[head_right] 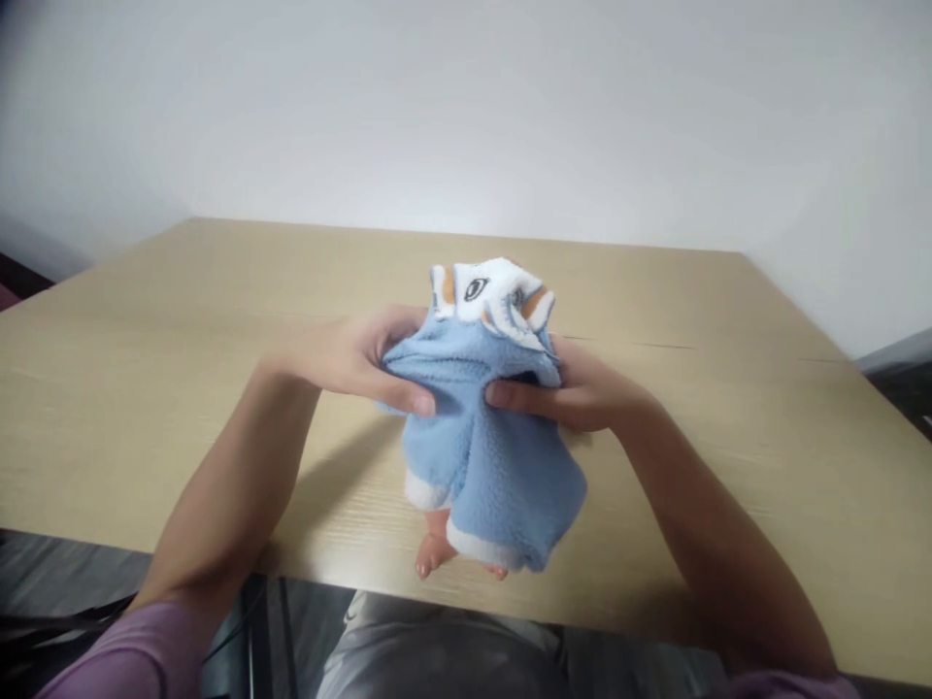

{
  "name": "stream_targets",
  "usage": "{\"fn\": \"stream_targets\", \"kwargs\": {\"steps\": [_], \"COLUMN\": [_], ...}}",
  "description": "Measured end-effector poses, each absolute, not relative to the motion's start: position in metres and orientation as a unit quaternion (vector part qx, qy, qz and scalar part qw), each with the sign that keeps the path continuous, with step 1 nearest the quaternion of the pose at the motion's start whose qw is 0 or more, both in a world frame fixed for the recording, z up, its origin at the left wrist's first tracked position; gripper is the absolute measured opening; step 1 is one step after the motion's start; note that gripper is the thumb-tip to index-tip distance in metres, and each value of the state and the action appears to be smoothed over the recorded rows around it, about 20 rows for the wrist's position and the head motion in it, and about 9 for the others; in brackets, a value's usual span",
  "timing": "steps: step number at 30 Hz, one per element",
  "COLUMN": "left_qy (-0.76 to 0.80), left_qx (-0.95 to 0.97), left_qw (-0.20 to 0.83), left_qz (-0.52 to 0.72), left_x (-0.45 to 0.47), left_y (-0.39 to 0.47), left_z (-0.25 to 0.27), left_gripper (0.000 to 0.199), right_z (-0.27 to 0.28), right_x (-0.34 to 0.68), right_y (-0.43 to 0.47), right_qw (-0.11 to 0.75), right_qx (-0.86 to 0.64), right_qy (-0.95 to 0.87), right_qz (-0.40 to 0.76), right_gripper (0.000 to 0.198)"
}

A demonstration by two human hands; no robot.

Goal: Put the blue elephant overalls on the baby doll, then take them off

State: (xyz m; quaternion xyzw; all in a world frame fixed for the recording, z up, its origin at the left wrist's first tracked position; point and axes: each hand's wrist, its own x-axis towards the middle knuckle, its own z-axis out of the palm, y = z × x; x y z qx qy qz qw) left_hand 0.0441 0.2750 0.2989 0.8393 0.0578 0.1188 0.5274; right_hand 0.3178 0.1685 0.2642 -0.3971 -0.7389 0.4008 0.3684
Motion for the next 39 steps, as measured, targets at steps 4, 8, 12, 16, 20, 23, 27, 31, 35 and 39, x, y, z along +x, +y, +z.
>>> {"fn": "stream_targets", "kwargs": {"steps": [4,8,12,16,20,23,27,31,35,39], "left_qy": [0.081,0.053,0.051,0.095,0.105,0.117,0.137,0.174,0.251,0.298], "left_qx": [0.845,0.826,0.801,0.788,0.78,0.765,0.754,0.732,0.697,0.632], "left_qw": [0.507,0.537,0.565,0.586,0.607,0.623,0.625,0.625,0.617,0.665], "left_qz": [0.152,0.163,0.19,0.159,0.112,0.113,0.152,0.21,0.264,0.266], "left_x": [0.038,0.04,0.045,0.038,0.026,0.02,0.016,0.014,0.011,0.007], "left_y": [0.278,0.274,0.261,0.248,0.238,0.227,0.207,0.185,0.158,0.12], "left_z": [0.296,0.292,0.291,0.289,0.278,0.262,0.241,0.227,0.215,0.205], "left_gripper": [0.039,0.033,0.031,0.035,0.037,0.037,0.034,0.04,0.043,0.047], "right_z": [0.273,0.283,0.279,0.267,0.258,0.256,0.252,0.241,0.23,0.226], "right_x": [0.313,0.31,0.313,0.316,0.313,0.31,0.309,0.309,0.301,0.286], "right_y": [0.169,0.168,0.163,0.156,0.149,0.142,0.131,0.121,0.108,0.087], "right_qw": [0.286,0.198,0.28,0.337,0.3,0.22,0.202,0.252,0.267,0.241], "right_qx": [-0.353,-0.306,-0.365,-0.413,-0.406,-0.357,-0.365,-0.403,-0.43,-0.426], "right_qy": [-0.753,-0.77,-0.759,-0.716,-0.698,-0.711,-0.72,-0.703,-0.671,-0.675], "right_qz": [0.477,0.524,0.461,0.45,0.507,0.565,0.555,0.529,0.542,0.553], "right_gripper": [0.053,0.048,0.042,0.056,0.055,0.063,0.055,0.051,0.06,0.078]}}
